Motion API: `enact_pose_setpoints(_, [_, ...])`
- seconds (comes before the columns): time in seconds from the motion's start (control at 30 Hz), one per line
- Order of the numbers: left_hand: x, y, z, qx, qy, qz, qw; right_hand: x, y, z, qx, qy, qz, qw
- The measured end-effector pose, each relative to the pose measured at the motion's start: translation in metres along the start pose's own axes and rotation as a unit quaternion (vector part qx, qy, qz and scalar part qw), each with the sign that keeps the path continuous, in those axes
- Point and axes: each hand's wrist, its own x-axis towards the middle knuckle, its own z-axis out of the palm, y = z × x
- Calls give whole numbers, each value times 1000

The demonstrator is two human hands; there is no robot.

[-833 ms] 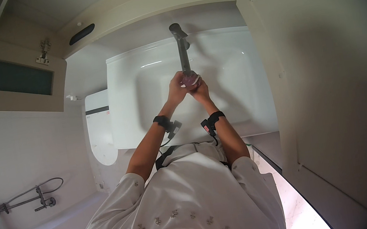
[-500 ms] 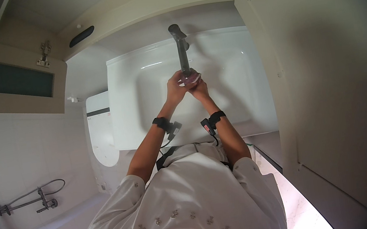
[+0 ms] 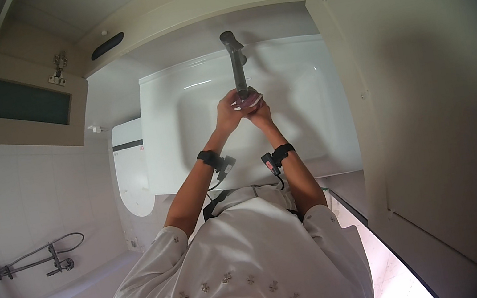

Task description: The person wipes the exterior and interior surfaces of a bathroom sink and a faucet with a cloth.

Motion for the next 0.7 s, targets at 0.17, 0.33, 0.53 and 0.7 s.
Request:
enact_pose_setpoints(0.17, [0,0,-5,11,-6,-7,1000,-2,-3,6,192,-46,17,980])
enact_pose_setpoints(0.33, [5,10,-8,72,-42,-4,996,7,16,4,38,-17,-46,998])
enact_pose_setpoints(0.53, [13,3,-13,58,-70,31,995,5,8,3,-2,-6,-41,999])
enact_pose_setpoints(0.7, [13,20,-13,59,-147,2,987,-3,5,1,142,-10,-55,988])
